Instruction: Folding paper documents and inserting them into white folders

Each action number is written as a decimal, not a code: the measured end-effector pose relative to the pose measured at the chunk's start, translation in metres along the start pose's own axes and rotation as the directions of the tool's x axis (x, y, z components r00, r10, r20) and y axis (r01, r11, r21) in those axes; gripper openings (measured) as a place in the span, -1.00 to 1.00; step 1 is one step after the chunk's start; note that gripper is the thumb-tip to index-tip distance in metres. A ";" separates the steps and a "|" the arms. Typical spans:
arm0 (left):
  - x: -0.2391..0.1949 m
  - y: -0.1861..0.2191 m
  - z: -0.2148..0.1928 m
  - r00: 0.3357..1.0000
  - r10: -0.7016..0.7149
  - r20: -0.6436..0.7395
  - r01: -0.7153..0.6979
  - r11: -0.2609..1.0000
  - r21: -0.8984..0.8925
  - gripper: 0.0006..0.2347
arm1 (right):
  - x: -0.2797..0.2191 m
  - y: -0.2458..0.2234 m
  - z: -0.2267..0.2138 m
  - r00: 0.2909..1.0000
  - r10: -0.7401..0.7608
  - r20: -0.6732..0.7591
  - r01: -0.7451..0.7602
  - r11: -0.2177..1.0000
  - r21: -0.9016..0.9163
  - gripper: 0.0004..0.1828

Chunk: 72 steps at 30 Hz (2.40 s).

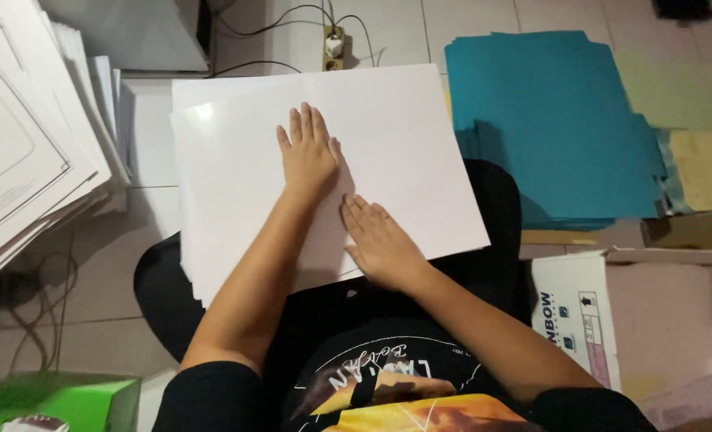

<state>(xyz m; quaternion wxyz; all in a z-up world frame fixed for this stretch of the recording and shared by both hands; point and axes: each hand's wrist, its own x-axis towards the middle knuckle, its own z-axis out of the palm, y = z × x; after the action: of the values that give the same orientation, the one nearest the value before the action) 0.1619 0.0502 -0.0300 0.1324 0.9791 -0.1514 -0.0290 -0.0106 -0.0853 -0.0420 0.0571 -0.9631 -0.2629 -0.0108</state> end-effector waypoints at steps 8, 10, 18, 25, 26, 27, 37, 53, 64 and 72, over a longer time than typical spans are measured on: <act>0.113 -0.054 0.023 0.993 -0.061 -0.101 0.068 0.996 0.065 -0.43 | 0.006 0.006 -0.013 0.999 -0.009 0.032 0.006 0.995 0.098 -0.26; 0.113 -0.054 0.017 0.991 -0.039 -0.132 0.048 0.996 0.069 -0.42 | 0.024 0.010 -0.022 1.000 -0.007 0.022 0.005 0.994 0.106 -0.27; 0.061 -0.061 0.029 0.890 0.156 -0.429 -0.203 0.977 -0.067 -0.58 | 0.067 0.013 -0.035 0.987 0.124 0.102 -0.133 0.987 0.087 -0.26; -0.106 -0.016 0.028 0.988 0.097 -0.116 -0.098 0.995 0.000 -0.47 | 0.061 0.017 -0.013 0.983 0.161 -0.089 -0.157 0.986 0.051 -0.34; -0.127 -0.011 0.026 0.992 0.091 -0.091 -0.089 0.996 0.023 -0.45 | 0.064 0.019 -0.008 0.982 0.151 -0.114 -0.147 0.988 0.044 -0.34; -0.144 -0.005 0.024 0.993 0.087 -0.073 -0.084 0.995 0.045 -0.44 | 0.071 0.023 -0.004 0.980 0.141 -0.144 -0.137 0.990 0.032 -0.33; -0.166 0.002 0.009 0.911 0.411 -0.041 -0.407 0.910 0.081 -0.45 | 0.214 0.066 -0.027 0.987 0.141 0.074 -0.146 0.987 0.065 -0.34; -0.201 -0.023 0.011 0.819 0.574 0.025 -0.572 0.818 -0.054 -0.30 | 0.046 0.046 -0.048 0.930 0.318 0.186 -0.367 0.849 0.380 -0.26; -0.265 0.009 -0.126 0.649 -0.124 -0.750 -0.656 0.409 -0.635 -0.68 | 0.027 -0.053 -0.114 0.856 0.494 0.154 -0.206 0.052 0.977 -0.34; -0.238 -0.026 -0.110 0.900 -0.305 -0.311 -0.234 0.264 -0.936 -0.64 | 0.030 0.055 0.025 0.804 0.592 -0.053 0.137 -0.098 0.986 -0.54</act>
<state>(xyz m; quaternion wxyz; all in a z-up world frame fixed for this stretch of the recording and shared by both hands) -0.0469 0.1746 0.0733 0.7277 0.6769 -0.0459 0.1006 0.0435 -0.1143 -0.0706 0.7956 -0.6032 0.0196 -0.0520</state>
